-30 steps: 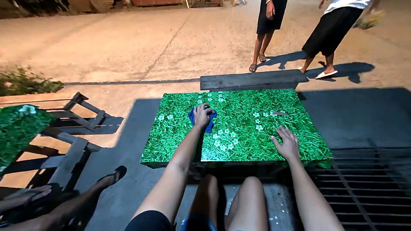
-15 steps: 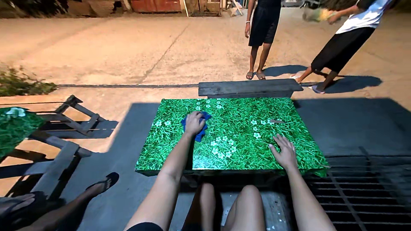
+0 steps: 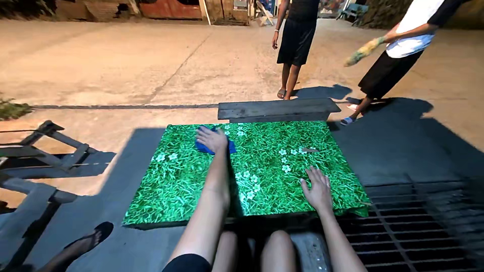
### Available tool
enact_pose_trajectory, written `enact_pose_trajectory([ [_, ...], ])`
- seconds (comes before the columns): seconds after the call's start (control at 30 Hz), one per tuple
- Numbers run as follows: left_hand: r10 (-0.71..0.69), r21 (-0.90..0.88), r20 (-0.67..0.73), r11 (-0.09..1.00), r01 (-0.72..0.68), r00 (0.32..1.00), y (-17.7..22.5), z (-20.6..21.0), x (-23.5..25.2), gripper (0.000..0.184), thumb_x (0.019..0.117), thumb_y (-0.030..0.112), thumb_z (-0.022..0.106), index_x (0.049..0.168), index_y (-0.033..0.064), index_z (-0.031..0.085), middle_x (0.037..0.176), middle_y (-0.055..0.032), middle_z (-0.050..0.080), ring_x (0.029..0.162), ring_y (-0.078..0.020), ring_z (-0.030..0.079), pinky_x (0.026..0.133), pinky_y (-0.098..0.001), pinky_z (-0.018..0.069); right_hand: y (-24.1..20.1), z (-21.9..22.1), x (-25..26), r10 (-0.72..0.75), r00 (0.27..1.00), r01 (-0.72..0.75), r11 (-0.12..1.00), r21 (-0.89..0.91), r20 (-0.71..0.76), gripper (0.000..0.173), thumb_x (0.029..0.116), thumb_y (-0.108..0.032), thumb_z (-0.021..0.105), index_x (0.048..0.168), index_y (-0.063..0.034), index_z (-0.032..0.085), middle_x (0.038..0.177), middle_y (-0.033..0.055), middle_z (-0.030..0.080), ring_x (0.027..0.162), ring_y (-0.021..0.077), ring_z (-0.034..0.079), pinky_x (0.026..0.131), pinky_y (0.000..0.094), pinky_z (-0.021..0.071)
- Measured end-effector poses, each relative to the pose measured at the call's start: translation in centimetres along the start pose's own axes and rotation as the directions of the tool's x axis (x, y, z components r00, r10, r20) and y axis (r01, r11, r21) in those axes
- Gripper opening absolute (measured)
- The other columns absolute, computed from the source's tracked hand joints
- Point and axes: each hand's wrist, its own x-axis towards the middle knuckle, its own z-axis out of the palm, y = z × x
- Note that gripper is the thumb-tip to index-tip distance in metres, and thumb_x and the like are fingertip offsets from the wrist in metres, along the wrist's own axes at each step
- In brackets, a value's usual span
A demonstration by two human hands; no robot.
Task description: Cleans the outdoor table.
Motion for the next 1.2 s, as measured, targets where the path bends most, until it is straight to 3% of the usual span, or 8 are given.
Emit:
enact_pose_trajectory([
  [0.1,0.268,-0.093,0.272,0.963,-0.252,0.924,8.8,4.3,-7.0,0.063,0.1072,0.045,0.040,0.145,-0.0044,0.052,0.167,-0.0274,0.022,0.156,-0.0443,0.019,0.127,-0.0593,0.0134,0.1,0.0,0.3,0.008,1.000,-0.008,1.000,0.007,0.009,0.055,0.1054,-0.046,0.044,0.151,-0.0176,0.053,0.166,0.0057,0.038,0.156,0.0302,0.029,0.128,0.0564,0.0150],
  [0.17,0.482,-0.195,0.465,0.874,-0.445,0.743,14.2,6.3,-13.6,0.053,0.1076,0.042,0.041,0.136,0.0032,0.064,0.164,-0.0201,0.035,0.153,-0.0385,0.029,0.125,-0.0574,0.0245,0.3,-0.1,0.6,0.013,1.000,-0.013,0.999,0.032,0.013,0.055,0.1047,-0.048,0.045,0.150,-0.0184,0.054,0.166,0.0040,0.038,0.156,0.0294,0.029,0.128,0.0561,0.0156],
  [0.3,0.809,-0.433,0.568,0.449,-0.782,0.150,19.9,10.8,-24.9,0.053,0.1079,0.041,0.045,0.144,0.0050,0.057,0.164,-0.0137,0.038,0.157,-0.0343,0.024,0.129,-0.0523,0.0144,0.2,-0.7,0.7,0.015,1.000,-0.016,0.998,0.068,0.013,0.050,0.1005,-0.032,0.058,0.144,-0.0085,0.059,0.161,0.0101,0.044,0.154,0.0293,0.033,0.127,0.0549,0.0184],
  [0.4,0.837,-0.478,0.546,0.346,-0.808,0.035,20.1,12.1,-25.5,0.052,0.1066,0.040,0.049,0.147,0.0080,0.055,0.165,-0.0117,0.038,0.157,-0.0330,0.025,0.128,-0.0515,0.0183,0.4,-0.9,0.6,0.008,1.000,-0.009,0.996,0.087,0.008,0.048,0.1017,-0.033,0.058,0.143,-0.0097,0.061,0.159,0.0099,0.048,0.153,0.0283,0.035,0.127,0.0539,0.0197],
  [0.6,0.768,-0.289,0.520,0.569,-0.770,0.373,13.4,9.2,-15.4,0.046,0.1086,0.038,0.043,0.142,0.0114,0.061,0.160,-0.0089,0.047,0.152,-0.0327,0.035,0.125,-0.0559,0.0241,1.3,0.0,0.4,-0.015,0.999,0.022,0.986,0.165,-0.044,0.048,0.1049,-0.043,0.053,0.144,-0.0166,0.062,0.160,0.0047,0.047,0.154,0.0264,0.034,0.127,0.0539,0.0206],
  [0.87,0.400,0.104,0.242,0.895,-0.433,0.884,-9.7,-6.5,3.2,0.046,0.1082,0.036,0.043,0.135,0.0064,0.065,0.146,-0.0219,0.057,0.138,-0.0447,0.050,0.114,-0.0654,0.0369,0.9,0.2,0.1,-0.012,0.997,0.024,0.986,0.164,-0.076,0.046,0.1054,-0.040,0.054,0.143,-0.0150,0.062,0.160,0.0060,0.046,0.153,0.0281,0.035,0.127,0.0552,0.0205],
  [1.0,0.221,0.172,0.145,0.954,-0.245,0.964,-14.4,-11.0,2.2,0.048,0.1086,0.035,0.042,0.137,0.0020,0.062,0.152,-0.0257,0.050,0.144,-0.0453,0.042,0.119,-0.0636,0.0300,0.7,0.1,0.2,-0.018,0.998,0.027,0.992,0.127,-0.066,0.046,0.1061,-0.037,0.050,0.144,-0.0131,0.061,0.161,0.0081,0.045,0.154,0.0297,0.034,0.128,0.0545,0.0189],
  [1.2,0.238,0.160,0.288,0.943,-0.291,0.928,-9.4,-10.9,-8.0,0.053,0.1066,0.035,0.048,0.146,-0.0002,0.054,0.161,-0.0245,0.038,0.151,-0.0431,0.032,0.125,-0.0591,0.0218,0.4,0.6,0.1,-0.036,0.995,0.044,0.996,0.082,-0.089,0.048,0.1067,-0.036,0.047,0.146,-0.0102,0.058,0.162,0.0116,0.044,0.154,0.0328,0.034,0.127,0.0577,0.0178],
])
